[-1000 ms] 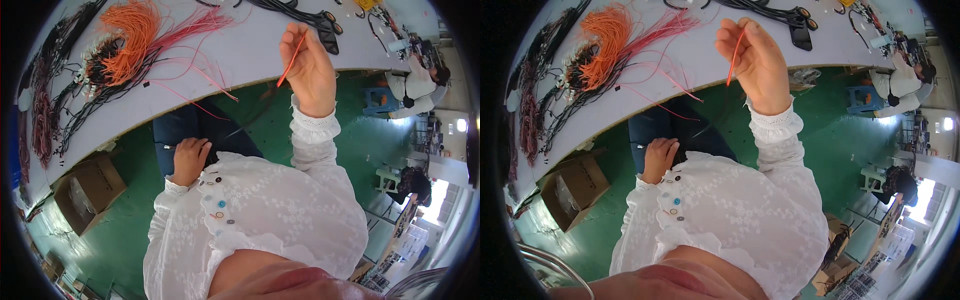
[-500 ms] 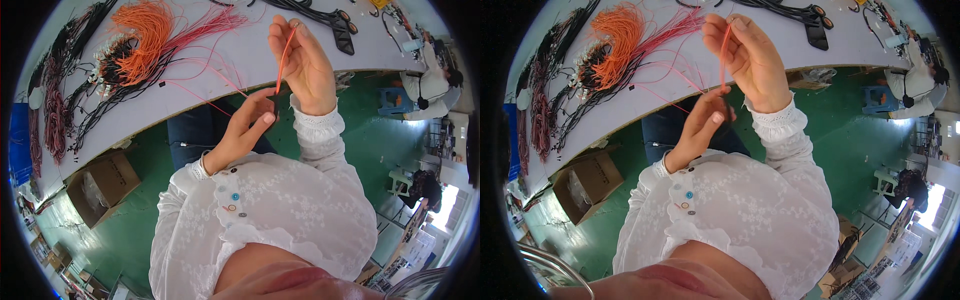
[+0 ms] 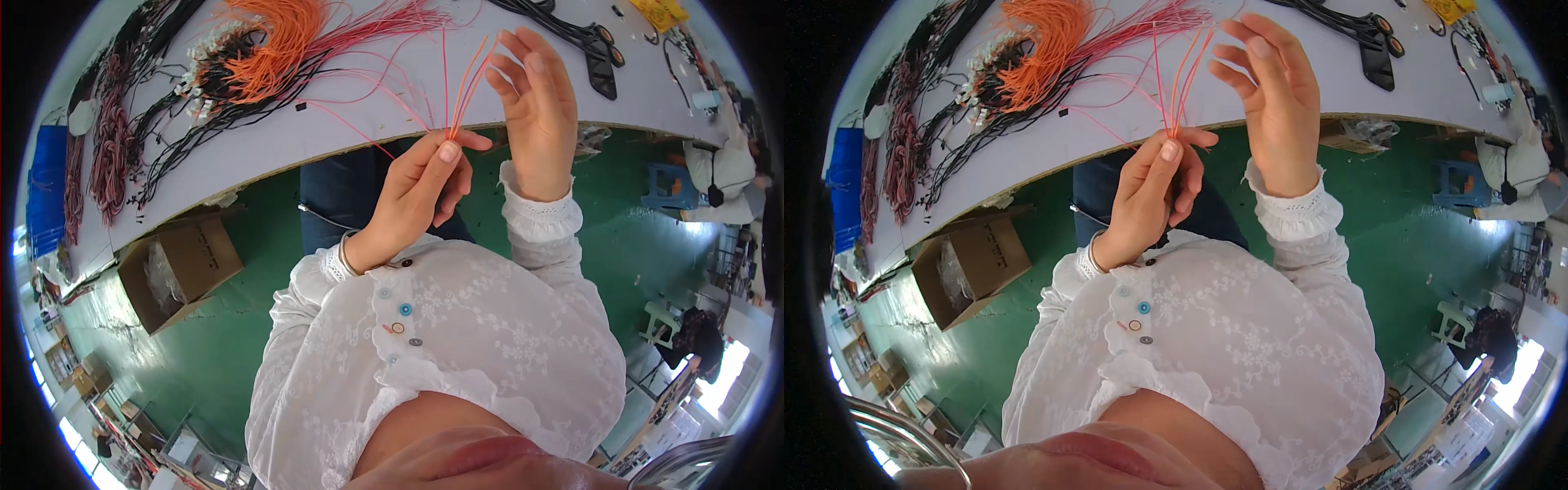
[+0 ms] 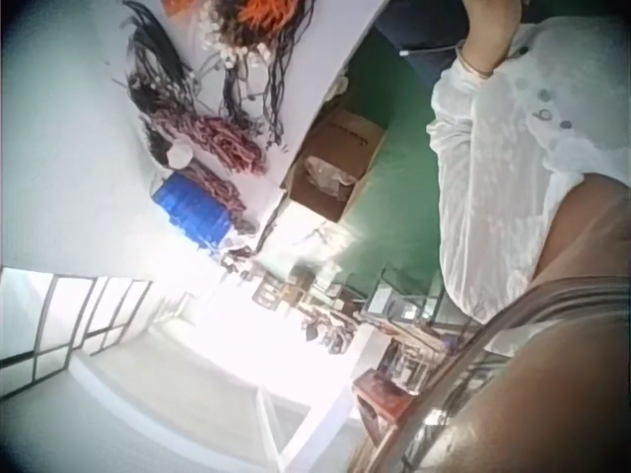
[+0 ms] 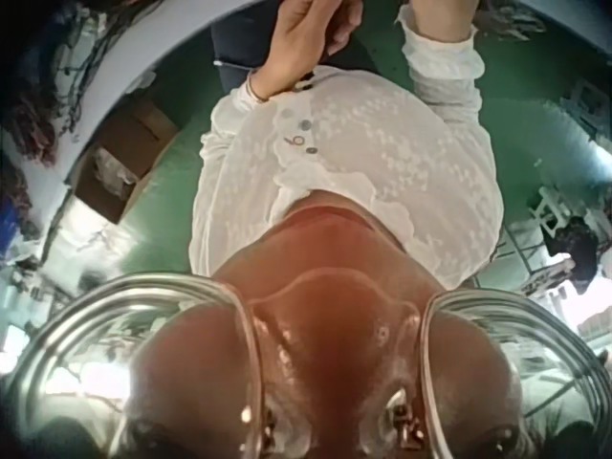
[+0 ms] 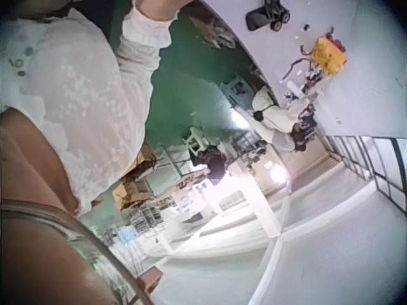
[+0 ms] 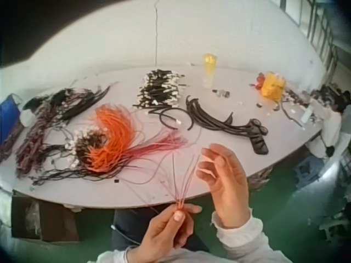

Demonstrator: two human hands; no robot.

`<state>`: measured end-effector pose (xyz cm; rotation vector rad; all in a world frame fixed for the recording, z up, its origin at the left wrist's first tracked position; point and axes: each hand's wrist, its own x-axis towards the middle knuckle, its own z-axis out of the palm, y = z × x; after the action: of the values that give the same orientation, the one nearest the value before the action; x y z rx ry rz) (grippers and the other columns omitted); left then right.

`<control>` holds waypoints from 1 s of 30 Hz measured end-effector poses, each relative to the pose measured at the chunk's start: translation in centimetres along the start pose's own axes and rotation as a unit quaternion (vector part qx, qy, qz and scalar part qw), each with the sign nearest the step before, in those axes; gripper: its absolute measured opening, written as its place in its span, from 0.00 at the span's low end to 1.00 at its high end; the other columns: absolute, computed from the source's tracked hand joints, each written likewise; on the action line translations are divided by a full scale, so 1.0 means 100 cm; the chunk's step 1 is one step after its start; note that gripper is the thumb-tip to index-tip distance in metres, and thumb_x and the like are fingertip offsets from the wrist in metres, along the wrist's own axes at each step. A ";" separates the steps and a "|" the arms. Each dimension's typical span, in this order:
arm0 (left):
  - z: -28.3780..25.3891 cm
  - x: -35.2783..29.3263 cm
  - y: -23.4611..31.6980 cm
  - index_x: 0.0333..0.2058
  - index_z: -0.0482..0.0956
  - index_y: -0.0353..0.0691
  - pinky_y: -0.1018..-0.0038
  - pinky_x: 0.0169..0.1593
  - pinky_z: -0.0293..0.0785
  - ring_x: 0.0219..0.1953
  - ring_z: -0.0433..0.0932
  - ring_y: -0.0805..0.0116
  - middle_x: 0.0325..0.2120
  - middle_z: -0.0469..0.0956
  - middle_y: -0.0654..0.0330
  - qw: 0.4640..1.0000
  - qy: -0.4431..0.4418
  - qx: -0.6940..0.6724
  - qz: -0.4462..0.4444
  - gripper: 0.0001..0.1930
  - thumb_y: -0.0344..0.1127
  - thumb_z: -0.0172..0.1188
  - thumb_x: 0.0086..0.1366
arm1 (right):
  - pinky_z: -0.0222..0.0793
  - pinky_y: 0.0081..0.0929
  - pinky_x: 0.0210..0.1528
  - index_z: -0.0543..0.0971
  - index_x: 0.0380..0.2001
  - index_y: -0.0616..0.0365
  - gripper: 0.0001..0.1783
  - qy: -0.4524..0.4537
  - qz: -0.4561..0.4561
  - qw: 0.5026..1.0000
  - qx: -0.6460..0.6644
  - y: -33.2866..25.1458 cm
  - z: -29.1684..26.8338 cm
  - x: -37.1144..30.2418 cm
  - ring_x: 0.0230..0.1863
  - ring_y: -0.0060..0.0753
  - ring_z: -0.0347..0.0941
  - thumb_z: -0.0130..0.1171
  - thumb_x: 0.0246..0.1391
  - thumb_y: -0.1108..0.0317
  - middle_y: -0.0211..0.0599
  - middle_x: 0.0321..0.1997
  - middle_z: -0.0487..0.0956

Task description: Assembling electrical components by manually sliding connectors onto wires.

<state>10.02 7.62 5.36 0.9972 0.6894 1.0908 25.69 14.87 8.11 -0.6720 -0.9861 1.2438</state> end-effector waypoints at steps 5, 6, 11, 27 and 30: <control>-0.003 -0.004 -0.007 0.54 0.75 0.35 0.84 0.18 0.57 0.18 0.62 0.82 0.26 0.71 0.65 1.000 0.005 -0.014 -0.007 0.21 0.45 0.38 0.83 | 0.74 0.32 0.60 0.79 0.54 0.67 0.21 -0.099 0.126 0.982 -0.099 0.007 -0.004 -0.033 0.53 0.33 0.80 0.47 0.75 0.60 0.43 0.54 0.82; -0.003 -0.006 -0.008 0.54 0.75 0.35 0.84 0.18 0.57 0.18 0.62 0.82 0.26 0.71 0.65 1.000 0.006 -0.010 -0.006 0.21 0.45 0.38 0.83 | 0.74 0.32 0.60 0.79 0.54 0.67 0.21 -0.101 0.125 0.982 -0.096 0.007 -0.001 -0.037 0.53 0.33 0.80 0.47 0.75 0.60 0.43 0.54 0.82; 0.002 -0.016 -0.012 0.53 0.73 0.38 0.83 0.17 0.54 0.17 0.61 0.81 0.24 0.71 0.63 0.998 0.033 -0.046 -0.023 0.19 0.46 0.38 0.83 | 0.74 0.30 0.60 0.80 0.52 0.67 0.19 -0.161 0.099 0.976 -0.107 0.007 0.006 -0.047 0.56 0.35 0.80 0.48 0.75 0.64 0.42 0.53 0.84; -0.102 -0.087 -0.058 0.41 0.81 0.38 0.71 0.32 0.74 0.25 0.78 0.66 0.23 0.77 0.59 0.803 0.164 0.550 0.162 0.07 0.34 0.61 0.71 | 0.76 0.33 0.54 0.78 0.53 0.62 0.14 -0.102 0.108 0.964 0.220 0.057 -0.040 0.052 0.43 0.30 0.78 0.58 0.69 0.67 0.34 0.40 0.82; -0.109 -0.094 -0.039 0.38 0.79 0.45 0.68 0.30 0.73 0.25 0.79 0.63 0.23 0.75 0.64 0.642 0.203 0.695 0.253 0.10 0.38 0.70 0.60 | 0.73 0.29 0.46 0.78 0.46 0.61 0.07 -0.039 0.221 0.911 0.346 0.036 -0.056 0.059 0.34 0.27 0.70 0.54 0.68 0.74 0.31 0.29 0.73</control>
<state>-0.90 1.69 -2.83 2.4145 1.8319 1.1789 29.20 21.93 3.92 -0.2807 -0.3921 1.8975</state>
